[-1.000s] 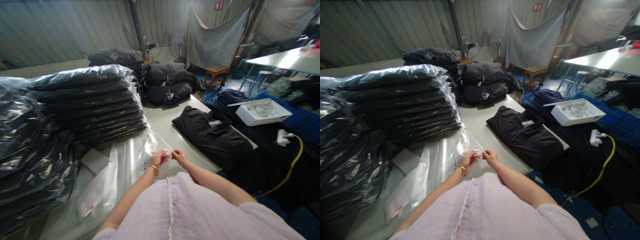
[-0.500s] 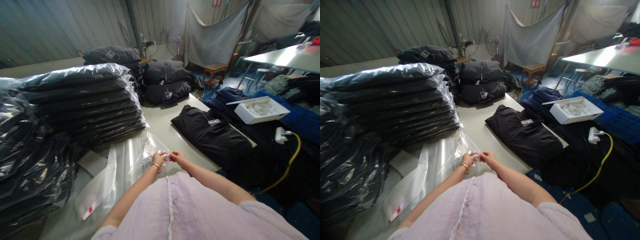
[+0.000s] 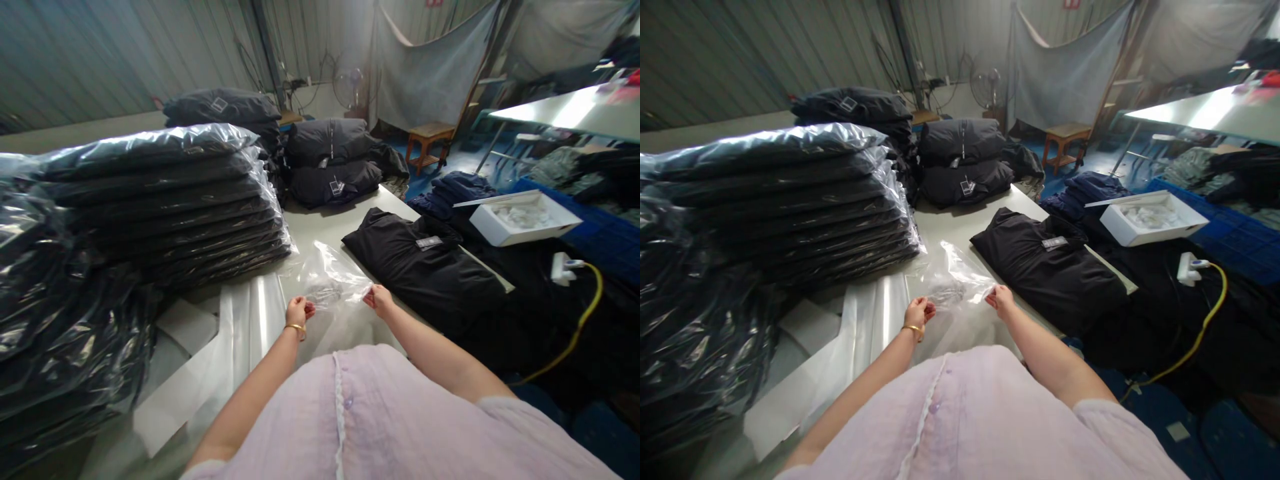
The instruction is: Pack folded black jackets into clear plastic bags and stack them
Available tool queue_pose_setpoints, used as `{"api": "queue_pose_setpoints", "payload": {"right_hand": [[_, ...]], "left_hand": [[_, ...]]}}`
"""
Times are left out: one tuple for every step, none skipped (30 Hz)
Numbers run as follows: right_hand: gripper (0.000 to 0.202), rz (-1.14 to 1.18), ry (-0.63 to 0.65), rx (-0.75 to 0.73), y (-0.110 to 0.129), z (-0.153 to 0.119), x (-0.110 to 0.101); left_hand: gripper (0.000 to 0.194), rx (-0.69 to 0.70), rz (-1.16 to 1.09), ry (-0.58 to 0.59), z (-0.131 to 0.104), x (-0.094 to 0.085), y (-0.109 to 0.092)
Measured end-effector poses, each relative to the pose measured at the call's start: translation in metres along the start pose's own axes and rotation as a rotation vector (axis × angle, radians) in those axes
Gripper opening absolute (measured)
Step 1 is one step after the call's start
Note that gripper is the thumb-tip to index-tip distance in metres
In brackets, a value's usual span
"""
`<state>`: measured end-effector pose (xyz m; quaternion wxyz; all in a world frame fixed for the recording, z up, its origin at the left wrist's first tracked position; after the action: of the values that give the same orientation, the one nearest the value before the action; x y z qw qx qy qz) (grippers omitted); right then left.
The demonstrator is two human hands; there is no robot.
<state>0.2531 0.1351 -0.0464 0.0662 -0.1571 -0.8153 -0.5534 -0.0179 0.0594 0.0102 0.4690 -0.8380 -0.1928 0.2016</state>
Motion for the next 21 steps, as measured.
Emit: {"api": "queue_pose_setpoints", "payload": {"right_hand": [[0.017, 0.032, -0.033, 0.008, 0.006, 0.004, -0.007], [0.017, 0.064, -0.064, 0.019, 0.011, 0.008, -0.013], [0.018, 0.089, -0.089, 0.024, 0.016, 0.012, -0.018], [0.018, 0.114, -0.108, 0.025, 0.021, 0.015, -0.021], [0.019, 0.136, -0.121, 0.023, 0.026, 0.018, -0.024], [0.021, 0.155, -0.129, 0.019, 0.029, 0.021, -0.025], [0.022, 0.172, -0.130, 0.012, 0.032, 0.022, -0.024], [0.023, 0.186, -0.125, 0.004, 0.035, 0.023, -0.023], [0.023, 0.197, -0.113, -0.005, 0.036, 0.023, -0.020], [0.023, 0.205, -0.093, -0.012, 0.038, 0.022, -0.017], [0.023, 0.208, -0.066, -0.017, 0.039, 0.021, -0.013], [0.022, 0.208, -0.035, -0.019, 0.039, 0.018, -0.009], [0.022, 0.204, 0.000, -0.017, 0.040, 0.016, -0.004], [0.021, 0.196, 0.035, -0.013, 0.041, 0.012, 0.000], [0.021, 0.186, 0.068, -0.010, 0.041, 0.009, 0.005], [0.022, 0.176, 0.098, -0.009, 0.042, 0.006, 0.009], [0.022, 0.166, 0.121, -0.012, 0.044, 0.004, 0.013], [0.022, 0.156, 0.136, -0.017, 0.045, 0.001, 0.016], [0.023, 0.148, 0.144, -0.025, 0.047, 0.000, 0.019], [0.023, 0.140, 0.144, -0.034, 0.048, -0.001, 0.020], [0.024, 0.134, 0.139, -0.043, 0.050, -0.002, 0.021]], "left_hand": [[0.019, 0.010, 0.008, -0.048, 0.003, -0.011, -0.001], [0.016, 0.018, 0.021, -0.099, 0.005, -0.022, -0.002], [0.014, 0.024, 0.038, -0.151, 0.007, -0.033, -0.002], [0.012, 0.028, 0.061, -0.202, 0.009, -0.044, -0.002], [0.010, 0.030, 0.088, -0.249, 0.010, -0.054, -0.001], [0.009, 0.035, 0.118, -0.291, 0.010, -0.062, -0.001], [0.007, 0.047, 0.150, -0.329, 0.011, -0.069, -0.002], [0.007, 0.068, 0.183, -0.363, 0.011, -0.075, -0.005], [0.009, 0.099, 0.212, -0.393, 0.011, -0.078, -0.009], [0.011, 0.135, 0.232, -0.420, 0.010, -0.079, -0.015], [0.015, 0.194, 0.252, -0.443, 0.007, -0.078, -0.023], [0.019, 0.281, 0.281, -0.457, 0.004, -0.074, -0.035], [0.023, 0.393, 0.324, -0.457, -0.001, -0.068, -0.048], [0.026, 0.518, 0.383, -0.444, -0.008, -0.060, -0.063], [0.027, 0.650, 0.457, -0.414, -0.016, -0.049, -0.078], [0.028, 0.749, 0.528, -0.377, -0.023, -0.037, -0.092], [0.028, 0.815, 0.584, -0.337, -0.031, -0.027, -0.103], [0.029, 0.857, 0.607, -0.299, -0.037, -0.017, -0.113], [0.031, 0.889, 0.603, -0.266, -0.042, -0.009, -0.122], [0.033, 0.911, 0.585, -0.230, -0.047, -0.002, -0.129], [0.035, 0.920, 0.559, -0.184, -0.050, 0.005, -0.134]]}}
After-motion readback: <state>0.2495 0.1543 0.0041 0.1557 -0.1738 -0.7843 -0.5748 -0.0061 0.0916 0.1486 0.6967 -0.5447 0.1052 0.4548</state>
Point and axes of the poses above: each hand's wrist, its own z-axis towards the middle knuckle, its own x-axis out of the palm, y = z × x, the point moved 5 cm from there along z, towards the middle knuckle, and after that the axes turned 4 degrees about -x, right-handed, at the moved point
